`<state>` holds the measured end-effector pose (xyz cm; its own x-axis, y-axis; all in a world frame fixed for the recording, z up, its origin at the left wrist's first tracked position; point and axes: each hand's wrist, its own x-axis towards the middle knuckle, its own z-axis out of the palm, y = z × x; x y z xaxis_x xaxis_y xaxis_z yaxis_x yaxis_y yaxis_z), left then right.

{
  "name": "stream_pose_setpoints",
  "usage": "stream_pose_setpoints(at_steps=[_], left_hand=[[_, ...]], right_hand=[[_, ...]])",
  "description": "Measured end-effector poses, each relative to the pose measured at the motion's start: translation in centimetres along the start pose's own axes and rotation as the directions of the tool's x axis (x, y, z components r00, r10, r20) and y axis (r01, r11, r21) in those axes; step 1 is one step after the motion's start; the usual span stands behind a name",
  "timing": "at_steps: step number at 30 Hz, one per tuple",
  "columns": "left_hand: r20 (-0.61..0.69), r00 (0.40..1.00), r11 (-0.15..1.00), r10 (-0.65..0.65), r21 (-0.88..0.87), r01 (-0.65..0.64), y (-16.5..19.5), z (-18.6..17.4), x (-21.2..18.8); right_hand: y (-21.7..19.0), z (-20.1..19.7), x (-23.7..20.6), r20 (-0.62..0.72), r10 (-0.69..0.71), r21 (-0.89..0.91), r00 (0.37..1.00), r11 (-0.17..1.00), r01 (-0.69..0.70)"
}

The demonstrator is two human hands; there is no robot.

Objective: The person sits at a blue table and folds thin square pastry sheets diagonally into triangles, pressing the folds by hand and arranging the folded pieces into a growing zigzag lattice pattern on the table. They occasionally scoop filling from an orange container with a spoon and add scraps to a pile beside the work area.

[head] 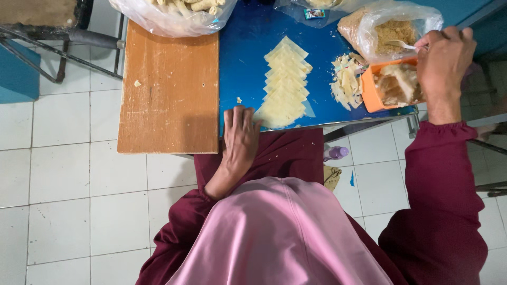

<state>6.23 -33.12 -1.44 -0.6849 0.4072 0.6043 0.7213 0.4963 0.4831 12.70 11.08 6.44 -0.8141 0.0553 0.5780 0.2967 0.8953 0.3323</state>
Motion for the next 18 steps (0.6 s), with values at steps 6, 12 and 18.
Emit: stream_pose_setpoints(at_steps=[6,12,18], left_hand=[[0.013,0.998,0.998,-0.061,-0.027,0.061,0.3,0.1,0.4],[0.011,0.997,0.997,-0.075,-0.02,0.076,0.7,-0.2,0.9],[-0.012,0.998,0.995,-0.064,-0.071,0.063,1.0,-0.3,1.0]], right_hand=[[-1.1,-1.0,0.7,-0.068,0.005,0.054,0.998,0.999,-0.001],[-3.4,-0.2,2.5,0.0,0.095,0.299,0.995,0.95,-0.091],[-3.1,0.2,3.0,0.261,0.271,0.66,0.927,0.65,-0.376]])
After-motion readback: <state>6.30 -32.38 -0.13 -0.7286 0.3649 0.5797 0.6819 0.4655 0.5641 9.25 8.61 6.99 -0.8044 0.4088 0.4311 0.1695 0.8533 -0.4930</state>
